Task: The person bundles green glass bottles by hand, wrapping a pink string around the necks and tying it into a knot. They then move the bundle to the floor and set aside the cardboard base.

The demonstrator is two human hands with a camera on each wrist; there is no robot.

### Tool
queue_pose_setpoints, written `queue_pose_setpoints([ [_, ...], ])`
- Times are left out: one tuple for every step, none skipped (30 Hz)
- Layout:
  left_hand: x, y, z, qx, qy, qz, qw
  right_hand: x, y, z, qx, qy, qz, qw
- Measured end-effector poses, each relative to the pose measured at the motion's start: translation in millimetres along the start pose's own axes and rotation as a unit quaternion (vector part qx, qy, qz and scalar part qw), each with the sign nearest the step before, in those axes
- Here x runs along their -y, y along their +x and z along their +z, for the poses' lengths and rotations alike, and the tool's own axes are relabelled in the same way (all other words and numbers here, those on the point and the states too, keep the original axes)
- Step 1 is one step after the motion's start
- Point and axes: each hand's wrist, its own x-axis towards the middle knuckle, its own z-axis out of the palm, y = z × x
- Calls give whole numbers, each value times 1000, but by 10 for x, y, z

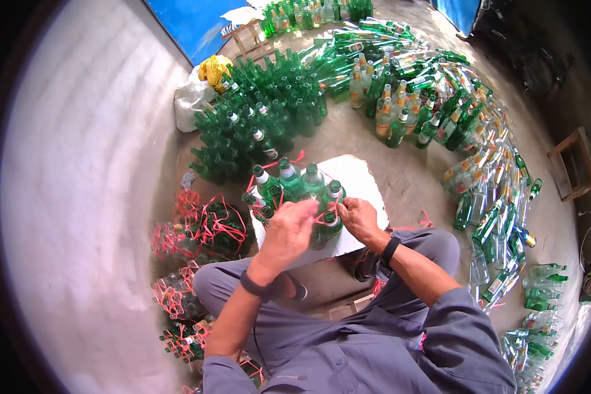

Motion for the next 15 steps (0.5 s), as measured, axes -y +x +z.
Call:
queue_pose_setpoints([
  [5, 54, 84, 30, 76, 31, 996, 38, 15, -21, 12, -14, 19, 1000],
  [2, 101, 146, 59, 151, 62, 985, 64, 30, -33, 25, -29, 38, 999],
  [-35, 141, 165, 101, 189, 51, 976, 69, 46, -26, 21, -33, 39, 998],
  [-36, 170, 207, 104, 189, 52, 975, 68, 62, -23, 20, -32, 42, 998],
  [-23, 192, 254, 118, 199, 53, 971, 65, 79, -19, 35, -43, 49, 997],
  [-18, 219, 282, 131, 209, 55, 968, 76, 99, -27, 49, -54, 55, 996],
  [-62, 264, 259, 168, 222, 25, 960, 83, 117, -41, 49, -52, 56, 996],
  [1, 282, 264, 171, 223, 25, 959, 90, 134, -52, 60, -45, 71, 995],
  [71, 300, 266, 166, 185, 23, 968, 96, 147, -60, 72, -38, 86, 993],
  [121, 302, 277, 162, 147, 22, 976, 85, 162, -51, 72, -35, 88, 993],
  [157, 281, 294, 165, 148, 22, 975, 74, 180, -40, 69, -27, 96, 993],
  [140, 272, 293, 167, 162, 20, 972, 73, 194, -39, 67, -19, 104, 992],
  [124, 265, 295, 169, 176, 19, 970, 73, 209, -38, 67, -17, 105, 992],
  [113, 259, 299, 171, 177, 19, 969, 74, 223, -37, 72, -18, 113, 991],
  [103, 255, 302, 166, 184, 27, 968, 75, 230, -39, 77, -20, 120, 990],
])
